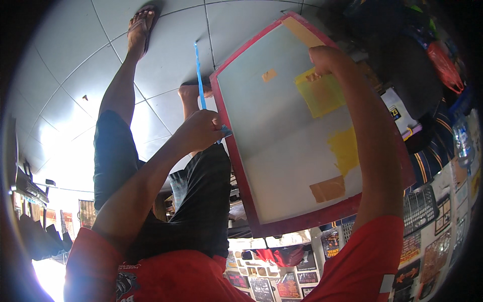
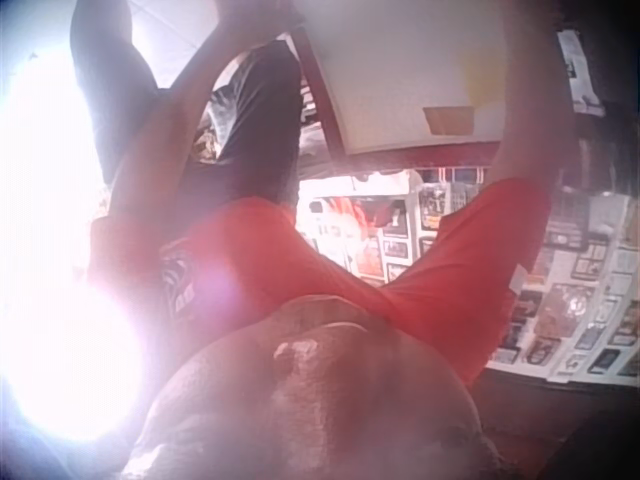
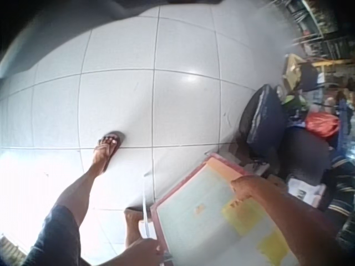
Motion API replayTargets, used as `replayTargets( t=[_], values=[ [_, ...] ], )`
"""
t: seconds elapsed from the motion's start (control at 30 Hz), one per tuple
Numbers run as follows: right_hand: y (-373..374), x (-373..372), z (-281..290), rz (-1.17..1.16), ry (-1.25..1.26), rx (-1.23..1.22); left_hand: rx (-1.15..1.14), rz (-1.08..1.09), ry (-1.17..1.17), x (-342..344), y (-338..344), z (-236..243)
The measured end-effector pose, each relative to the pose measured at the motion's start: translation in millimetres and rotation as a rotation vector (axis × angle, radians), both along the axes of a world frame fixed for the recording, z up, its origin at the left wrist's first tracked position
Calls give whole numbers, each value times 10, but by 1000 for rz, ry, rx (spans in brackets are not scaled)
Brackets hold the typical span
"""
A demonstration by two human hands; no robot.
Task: The person prepares a screen-printing frame by applying tape to mask areas, washes the frame, and then applies red ink to a garment using a squeegee on the prepared screen.
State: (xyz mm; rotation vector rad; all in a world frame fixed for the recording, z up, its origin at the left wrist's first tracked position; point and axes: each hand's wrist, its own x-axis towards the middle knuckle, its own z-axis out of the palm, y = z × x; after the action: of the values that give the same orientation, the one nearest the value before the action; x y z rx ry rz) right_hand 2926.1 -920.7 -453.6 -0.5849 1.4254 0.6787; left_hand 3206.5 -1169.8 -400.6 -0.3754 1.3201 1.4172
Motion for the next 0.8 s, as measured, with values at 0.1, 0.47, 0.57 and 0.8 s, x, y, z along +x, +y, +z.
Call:
replayTargets(
  t=[0.1, 0.47, 0.57, 0.8],
  values=[
    [-78, 20, 11, 65, -6, 11, -1, -10, 2, 10, 8, -7],
    [-82, 28, 151, -43, -90, -260, 10, -17, -21, 29, 54, -21],
    [-47, 67, 277, 49, -46, -368, 15, -8, -20, 15, 46, -8],
    [132, 120, 676, 323, -25, -499, 1, 1, 24, 45, 60, -13]
  ],
)
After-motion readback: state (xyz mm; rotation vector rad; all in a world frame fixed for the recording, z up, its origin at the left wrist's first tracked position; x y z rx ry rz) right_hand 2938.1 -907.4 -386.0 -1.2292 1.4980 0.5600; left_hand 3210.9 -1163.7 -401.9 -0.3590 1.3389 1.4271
